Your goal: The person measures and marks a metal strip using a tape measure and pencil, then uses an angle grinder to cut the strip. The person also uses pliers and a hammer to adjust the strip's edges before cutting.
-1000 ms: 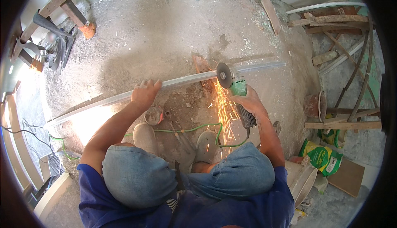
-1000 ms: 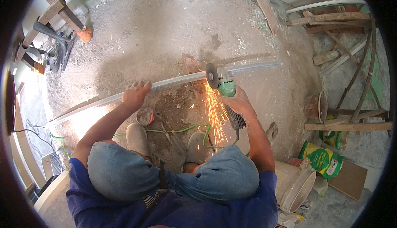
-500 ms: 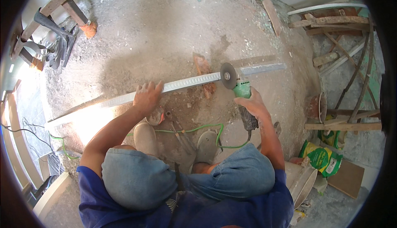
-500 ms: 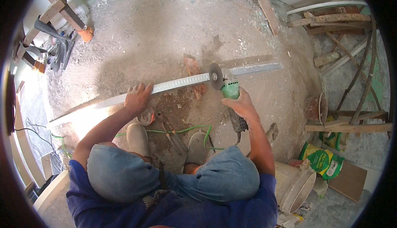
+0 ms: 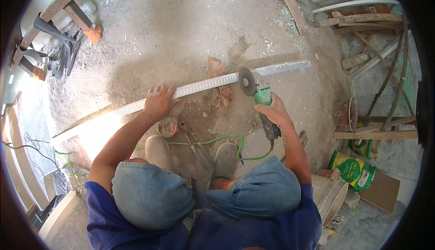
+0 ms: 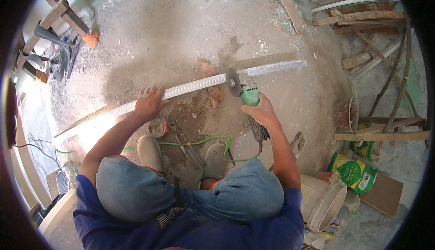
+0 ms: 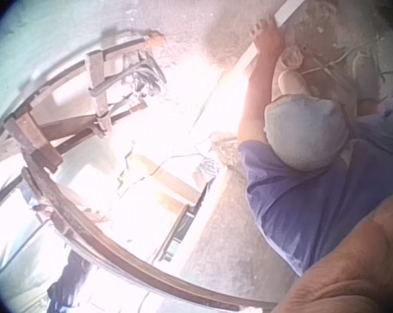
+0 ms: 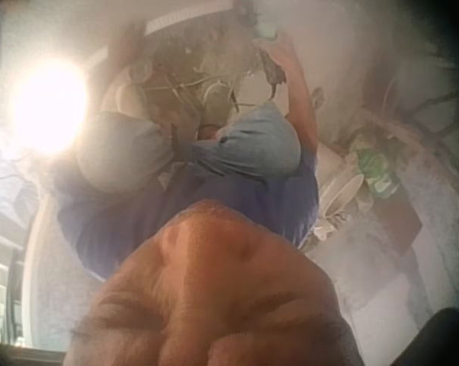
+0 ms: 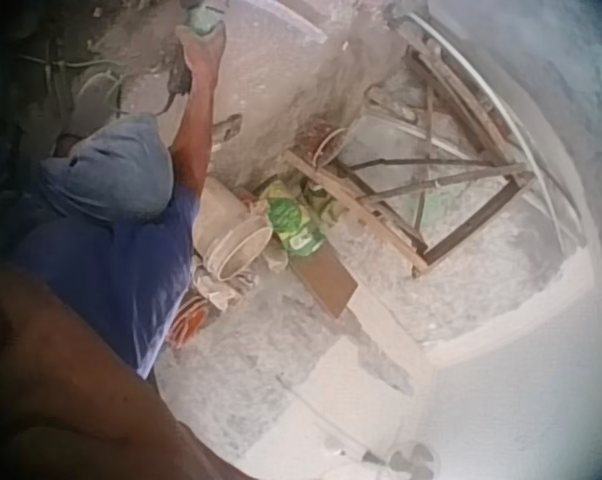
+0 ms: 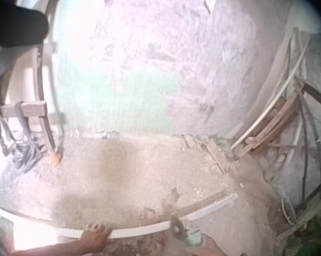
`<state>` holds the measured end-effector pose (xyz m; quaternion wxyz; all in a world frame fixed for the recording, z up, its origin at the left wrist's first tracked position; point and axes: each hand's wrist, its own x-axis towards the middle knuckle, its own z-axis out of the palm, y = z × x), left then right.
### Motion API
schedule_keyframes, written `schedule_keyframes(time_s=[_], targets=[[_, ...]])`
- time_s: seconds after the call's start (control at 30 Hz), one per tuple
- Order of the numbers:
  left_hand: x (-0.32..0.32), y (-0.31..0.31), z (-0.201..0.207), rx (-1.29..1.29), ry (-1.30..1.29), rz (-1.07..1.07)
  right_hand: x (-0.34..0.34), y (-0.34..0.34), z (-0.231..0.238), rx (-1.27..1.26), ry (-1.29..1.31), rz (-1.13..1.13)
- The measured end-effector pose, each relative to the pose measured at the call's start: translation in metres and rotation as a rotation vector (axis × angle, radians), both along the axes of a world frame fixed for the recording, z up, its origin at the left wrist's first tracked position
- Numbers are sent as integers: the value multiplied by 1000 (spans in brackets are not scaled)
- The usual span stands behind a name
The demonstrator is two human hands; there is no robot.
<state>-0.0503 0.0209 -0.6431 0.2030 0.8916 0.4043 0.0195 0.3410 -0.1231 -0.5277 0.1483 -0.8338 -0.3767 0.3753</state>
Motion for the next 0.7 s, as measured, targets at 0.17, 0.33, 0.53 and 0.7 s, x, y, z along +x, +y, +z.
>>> schedule_keyframes(time_s=[0.17, 0.33, 0.53, 0.7], targets=[[1, -1, 3, 16, 6, 1, -1, 2, -2, -47, -26, 15], [3, 1, 9, -35, 26, 8, 0, 3, -1, -83, -20, 3], [1, 1, 1, -31, 12, 0, -2, 5, 2, -105, -29, 14], [2, 0, -1, -14, 2, 4, 0, 2, -5, -89, -39, 16]])
